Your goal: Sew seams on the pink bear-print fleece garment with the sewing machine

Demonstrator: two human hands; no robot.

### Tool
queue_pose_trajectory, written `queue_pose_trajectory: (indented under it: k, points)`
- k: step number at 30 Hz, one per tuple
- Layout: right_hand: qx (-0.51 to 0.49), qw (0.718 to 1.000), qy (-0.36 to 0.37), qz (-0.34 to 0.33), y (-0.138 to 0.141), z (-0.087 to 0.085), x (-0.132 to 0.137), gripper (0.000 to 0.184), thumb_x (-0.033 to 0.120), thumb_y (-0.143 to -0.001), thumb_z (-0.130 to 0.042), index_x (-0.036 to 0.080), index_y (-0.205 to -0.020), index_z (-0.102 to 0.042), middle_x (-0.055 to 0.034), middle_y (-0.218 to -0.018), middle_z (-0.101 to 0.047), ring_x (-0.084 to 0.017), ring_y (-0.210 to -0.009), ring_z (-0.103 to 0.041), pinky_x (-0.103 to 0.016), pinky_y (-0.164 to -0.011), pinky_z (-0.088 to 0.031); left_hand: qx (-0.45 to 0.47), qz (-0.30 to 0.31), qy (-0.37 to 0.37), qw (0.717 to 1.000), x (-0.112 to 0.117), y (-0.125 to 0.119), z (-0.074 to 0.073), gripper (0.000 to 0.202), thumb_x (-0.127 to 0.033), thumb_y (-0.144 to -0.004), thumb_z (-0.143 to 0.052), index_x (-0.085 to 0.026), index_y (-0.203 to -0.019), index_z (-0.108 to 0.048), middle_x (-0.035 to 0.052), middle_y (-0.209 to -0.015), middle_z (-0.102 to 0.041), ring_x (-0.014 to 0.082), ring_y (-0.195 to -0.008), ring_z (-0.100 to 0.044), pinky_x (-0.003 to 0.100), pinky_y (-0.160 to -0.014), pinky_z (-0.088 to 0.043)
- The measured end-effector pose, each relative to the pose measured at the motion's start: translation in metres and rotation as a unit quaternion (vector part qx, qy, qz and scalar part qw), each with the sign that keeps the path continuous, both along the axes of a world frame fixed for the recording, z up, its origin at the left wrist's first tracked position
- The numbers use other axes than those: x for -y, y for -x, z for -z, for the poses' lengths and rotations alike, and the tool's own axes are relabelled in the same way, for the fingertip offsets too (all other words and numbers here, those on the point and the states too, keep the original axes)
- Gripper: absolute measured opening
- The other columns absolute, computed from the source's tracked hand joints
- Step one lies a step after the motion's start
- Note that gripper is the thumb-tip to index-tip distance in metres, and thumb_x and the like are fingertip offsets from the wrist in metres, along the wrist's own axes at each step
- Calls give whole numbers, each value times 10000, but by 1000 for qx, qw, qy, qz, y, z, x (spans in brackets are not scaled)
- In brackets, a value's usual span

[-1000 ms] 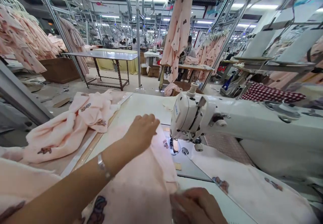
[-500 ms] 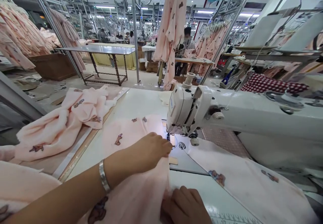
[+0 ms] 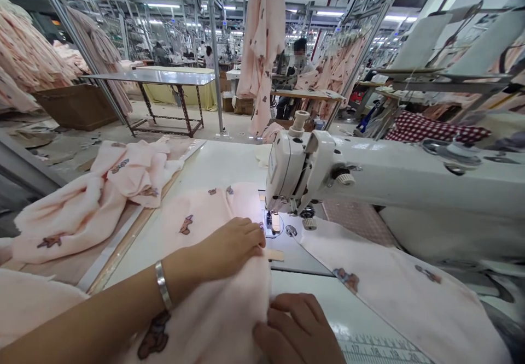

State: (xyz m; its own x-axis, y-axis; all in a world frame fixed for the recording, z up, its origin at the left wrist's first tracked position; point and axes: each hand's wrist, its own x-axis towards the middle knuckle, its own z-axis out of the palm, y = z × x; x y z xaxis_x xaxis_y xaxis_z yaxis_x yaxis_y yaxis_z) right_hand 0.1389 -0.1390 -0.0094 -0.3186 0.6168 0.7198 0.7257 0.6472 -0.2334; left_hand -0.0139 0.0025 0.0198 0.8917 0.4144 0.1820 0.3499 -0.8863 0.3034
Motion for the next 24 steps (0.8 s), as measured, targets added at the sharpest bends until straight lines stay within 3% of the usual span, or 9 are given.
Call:
queue_pose_trajectory:
  k: [2,5,8,11,15,17,20,22,24]
  points:
    - [5,1000,-24,-1,2,0,0,261,117,-915,-427,172,-701,-566,17,-598,-545,-140,-685,-463,-305,-655,-281,-16,0,37,999,-2,2,-8,48,-228,-926,-511,-193,-940,-542,6,-923,-596,164,-876,-514,303,-831,-385]
    - [8,999,-35,4,4,1,1,211,131,-896,-461,194,-766,-614,29,-552,-519,-141,-672,-455,-307,-655,-275,-53,-1,61,997,-7,0,-15,65,-223,-904,-547,-199,-847,-564,-13,-875,-603,159,-850,-528,308,-823,-376]
    - [10,999,-35,33,4,4,3,213,169,-919,-436,200,-832,-628,12,-606,-571,-161,-752,-491,-327,-694,-280,-79,-12,51,996,-10,-6,-17,75,-216,-906,-538,-192,-840,-566,-15,-857,-622,161,-831,-551,323,-813,-372]
    - [2,997,-31,68,2,13,3,286,177,-933,-370,185,-760,-598,-15,-639,-594,-186,-807,-511,-344,-706,-276,-111,-27,30,993,-9,-12,-18,85,-180,-888,-540,-181,-806,-565,-10,-821,-629,174,-809,-567,363,-833,-362]
    - [1,998,-23,57,0,24,2,229,114,-863,-426,187,-693,-561,-2,-610,-556,-176,-757,-500,-333,-680,-258,-146,-58,-11,987,-5,-20,-22,118,-119,-845,-540,-166,-740,-566,16,-775,-616,197,-797,-551,438,-891,-336]
    - [-4,999,-17,44,-2,24,1,217,120,-862,-437,196,-714,-577,3,-613,-553,-173,-743,-496,-334,-684,-259,-157,-82,-31,984,-1,-25,-26,99,-103,-833,-533,-159,-765,-579,50,-838,-617,229,-862,-540,461,-898,-340]
    - [-8,1000,0,22,-7,19,0,256,178,-920,-404,211,-781,-617,7,-622,-565,-170,-736,-492,-338,-690,-260,-173,-122,-42,976,14,-33,-28,105,-68,-804,-518,-138,-834,-590,99,-918,-607,267,-894,-534,420,-780,-416]
    - [6,1000,14,6,-12,13,-1,286,197,-951,-377,207,-821,-631,7,-629,-571,-167,-735,-489,-335,-687,-261,-189,-139,-31,972,30,-33,-24,146,-30,-767,-509,-124,-844,-591,102,-891,-609,253,-834,-551,378,-706,-448]
    - [32,999,31,-14,-18,6,-2,302,198,-967,-354,190,-856,-636,4,-635,-569,-164,-734,-484,-332,-684,-266,-192,-143,-25,971,46,-28,-16,210,-26,-749,-511,-101,-924,-600,119,-953,-618,259,-875,-565,397,-759,-471]
